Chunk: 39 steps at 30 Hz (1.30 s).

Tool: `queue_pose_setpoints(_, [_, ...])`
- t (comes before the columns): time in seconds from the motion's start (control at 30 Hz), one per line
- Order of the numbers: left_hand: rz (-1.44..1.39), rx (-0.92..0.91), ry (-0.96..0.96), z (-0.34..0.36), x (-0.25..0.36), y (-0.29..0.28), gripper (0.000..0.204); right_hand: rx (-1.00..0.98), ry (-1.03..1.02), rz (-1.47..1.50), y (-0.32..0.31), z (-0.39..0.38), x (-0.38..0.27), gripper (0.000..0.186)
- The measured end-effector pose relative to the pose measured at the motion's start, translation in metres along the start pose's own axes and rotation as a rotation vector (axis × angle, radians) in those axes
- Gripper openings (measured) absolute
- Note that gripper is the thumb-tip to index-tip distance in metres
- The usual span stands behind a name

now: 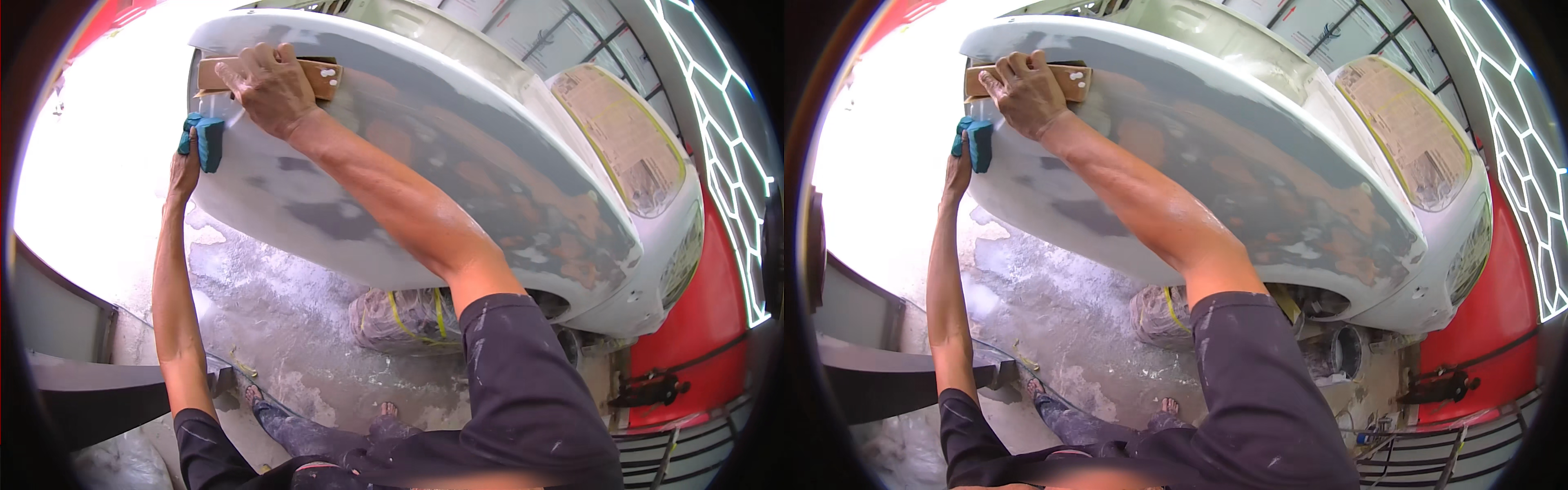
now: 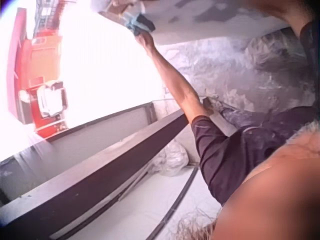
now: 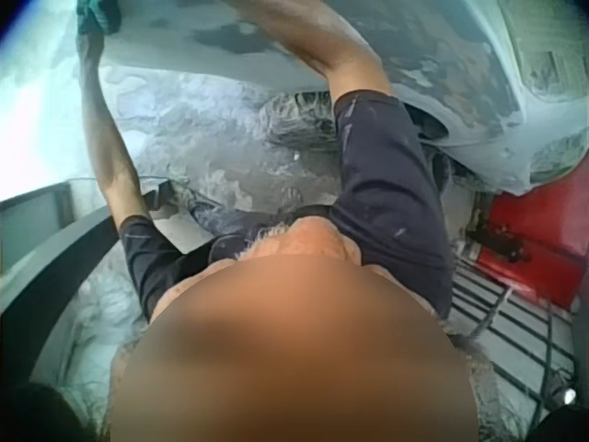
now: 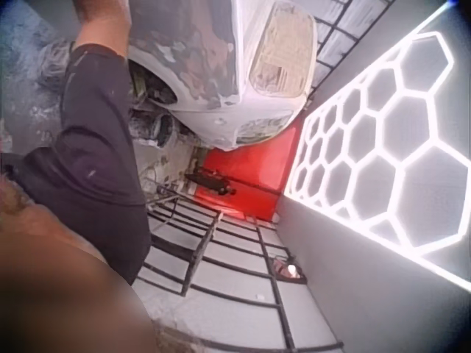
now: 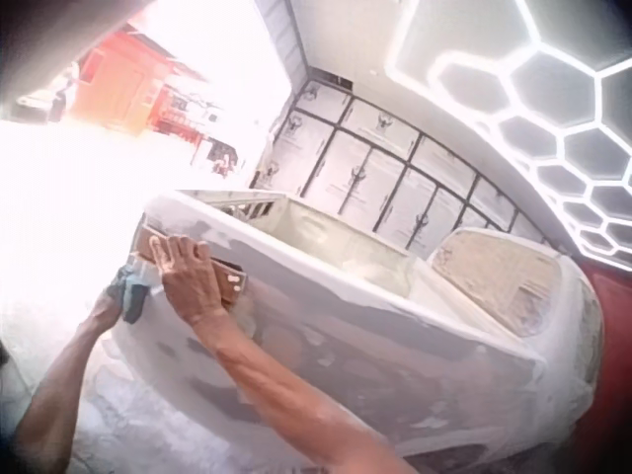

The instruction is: Using a sanding block and water to wet-sand the body filler on a vehicle panel.

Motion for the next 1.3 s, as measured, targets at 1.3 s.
queue_pose_setpoints(1.3, [-0.076, 0.127, 0.158, 0.035, -0.056, -0.027, 0.067, -0.406, 0.04, -0.129, -0.231, -0.465, 0.166, 0.057])
Point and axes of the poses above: each hand's wrist, its own z-axis towards the middle knuckle, its own y-axis out of the palm, x = y × z, the point moved 3 cm from there along z, towards the middle knuckle, and after that the axes turned 11 degrees about -x, right-handed, at the moved point
